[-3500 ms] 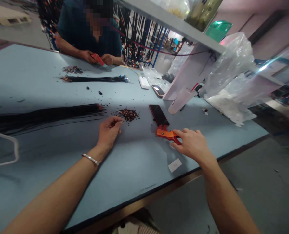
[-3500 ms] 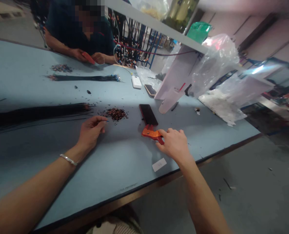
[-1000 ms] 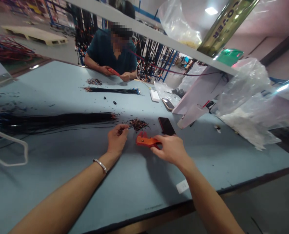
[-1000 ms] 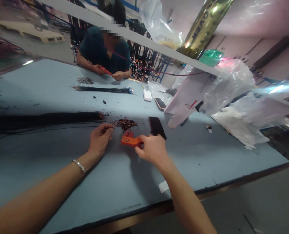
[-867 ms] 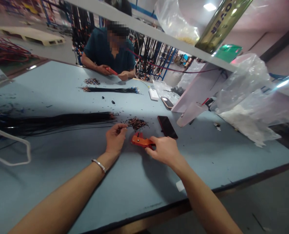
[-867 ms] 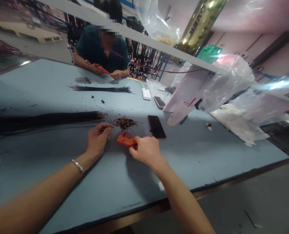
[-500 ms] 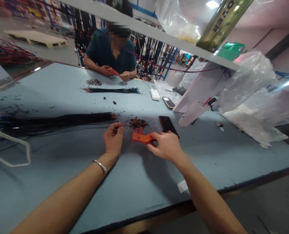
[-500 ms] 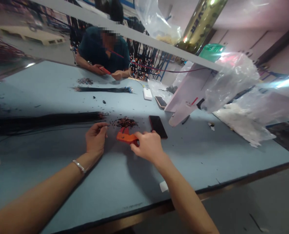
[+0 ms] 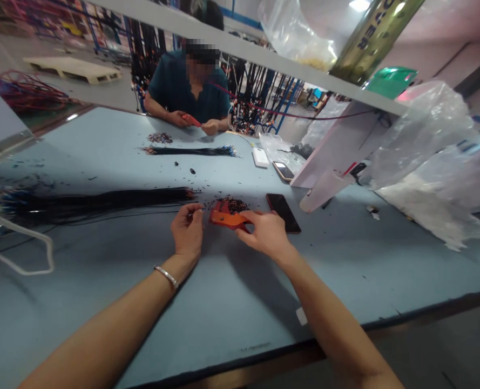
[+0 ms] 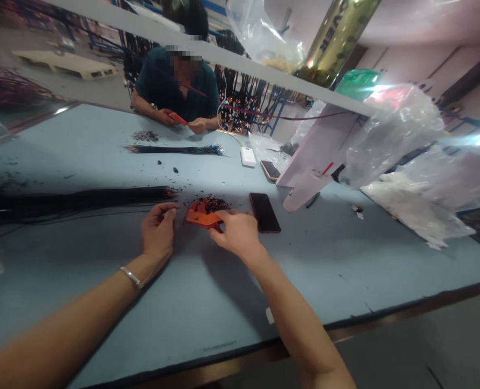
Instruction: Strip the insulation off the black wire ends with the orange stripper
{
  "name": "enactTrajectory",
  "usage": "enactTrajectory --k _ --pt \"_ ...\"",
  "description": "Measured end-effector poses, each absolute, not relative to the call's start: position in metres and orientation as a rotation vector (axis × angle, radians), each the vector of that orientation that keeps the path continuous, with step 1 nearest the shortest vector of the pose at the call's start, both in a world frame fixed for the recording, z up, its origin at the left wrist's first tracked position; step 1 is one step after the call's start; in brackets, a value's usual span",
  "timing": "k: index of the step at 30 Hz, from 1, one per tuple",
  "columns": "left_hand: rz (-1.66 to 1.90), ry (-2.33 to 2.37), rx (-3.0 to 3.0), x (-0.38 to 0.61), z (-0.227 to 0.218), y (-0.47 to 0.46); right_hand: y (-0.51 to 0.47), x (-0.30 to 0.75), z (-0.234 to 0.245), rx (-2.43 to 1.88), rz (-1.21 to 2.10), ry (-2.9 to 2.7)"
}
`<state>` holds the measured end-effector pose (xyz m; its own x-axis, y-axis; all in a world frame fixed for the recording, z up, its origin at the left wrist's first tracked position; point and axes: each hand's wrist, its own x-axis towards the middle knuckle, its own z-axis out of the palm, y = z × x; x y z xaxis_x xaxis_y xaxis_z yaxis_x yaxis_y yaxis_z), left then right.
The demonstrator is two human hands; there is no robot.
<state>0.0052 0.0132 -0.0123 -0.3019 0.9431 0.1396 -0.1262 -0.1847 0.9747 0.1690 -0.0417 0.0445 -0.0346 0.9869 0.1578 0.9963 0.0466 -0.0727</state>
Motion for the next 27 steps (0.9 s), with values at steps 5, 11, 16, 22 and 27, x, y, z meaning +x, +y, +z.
enactTrajectory --k 5,11,16,22,27 --pt "1.751 1.271 1.067 0.003 -0.011 0.015 -0.027 0.146 0.04 -2.003 0.008 -2.27" --pt "1.707 1.309 1.026 0.001 -0.013 0.018 -0.024 0.161 0.046 -2.125 0.077 -2.1" --pt "1.689 1.29 0.994 0.002 -0.015 0.02 -0.046 0.189 0.047 -1.772 0.87 -1.613" --pt "1.662 1.286 1.034 0.001 -0.019 0.015 -0.085 0.195 0.023 -1.467 1.281 -1.554" --pt "1.531 1.309 1.164 0.003 -0.013 0.007 -0.094 0.203 0.002 -1.361 1.225 -1.519"
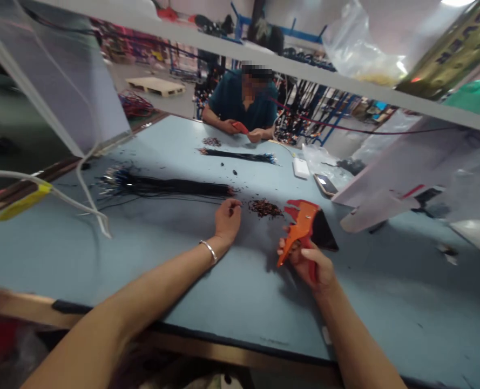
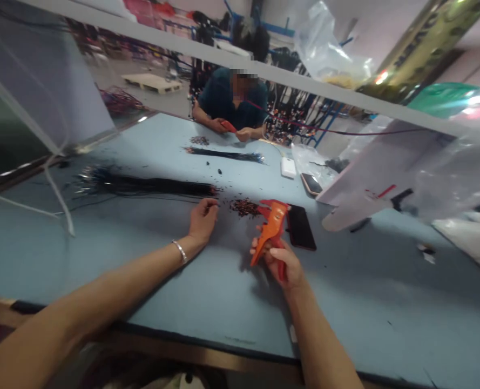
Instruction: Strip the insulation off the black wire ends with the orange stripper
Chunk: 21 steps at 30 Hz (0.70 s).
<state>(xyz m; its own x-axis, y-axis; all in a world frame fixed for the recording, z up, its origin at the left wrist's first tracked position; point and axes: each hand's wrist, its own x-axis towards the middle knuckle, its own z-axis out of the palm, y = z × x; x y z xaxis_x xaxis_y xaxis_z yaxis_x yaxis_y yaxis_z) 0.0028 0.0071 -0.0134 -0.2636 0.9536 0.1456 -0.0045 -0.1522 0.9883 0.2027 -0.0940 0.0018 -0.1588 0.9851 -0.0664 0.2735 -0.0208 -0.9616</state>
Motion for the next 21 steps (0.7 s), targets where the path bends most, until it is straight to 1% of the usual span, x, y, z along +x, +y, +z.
enactTrajectory --k 4,6,8,10,13,14,17,21 --pt "1.283 1.195 1.209 -0.027 0.009 0.008 -0.09 0.204 -0.005 -1.251 1.301 -1.408" --pt "1.272 1.274 1.336 -0.062 0.023 0.01 -0.089 0.204 -0.006 -1.277 1.34 -1.313" --pt "1.315 1.508 1.553 -0.109 0.035 0.011 -0.088 0.204 -0.008 -1.274 1.351 -1.243" --pt "1.295 1.881 1.674 -0.16 0.043 0.011 -0.087 0.205 -0.012 -1.175 1.38 -1.178" --pt "1.085 2.43 1.67 -0.225 0.046 0.008 -0.084 0.207 -0.018 -0.933 1.491 -1.003" --pt "1.049 2.542 1.617 -0.241 0.047 0.007 -0.083 0.207 -0.019 -0.872 1.527 -0.933" --pt "0.978 2.786 1.377 -0.272 0.049 0.006 -0.083 0.207 -0.019 -0.801 1.602 -0.795" --pt "0.865 2.842 1.371 -0.294 0.048 0.011 -0.083 0.205 -0.015 -0.803 1.627 -0.744"
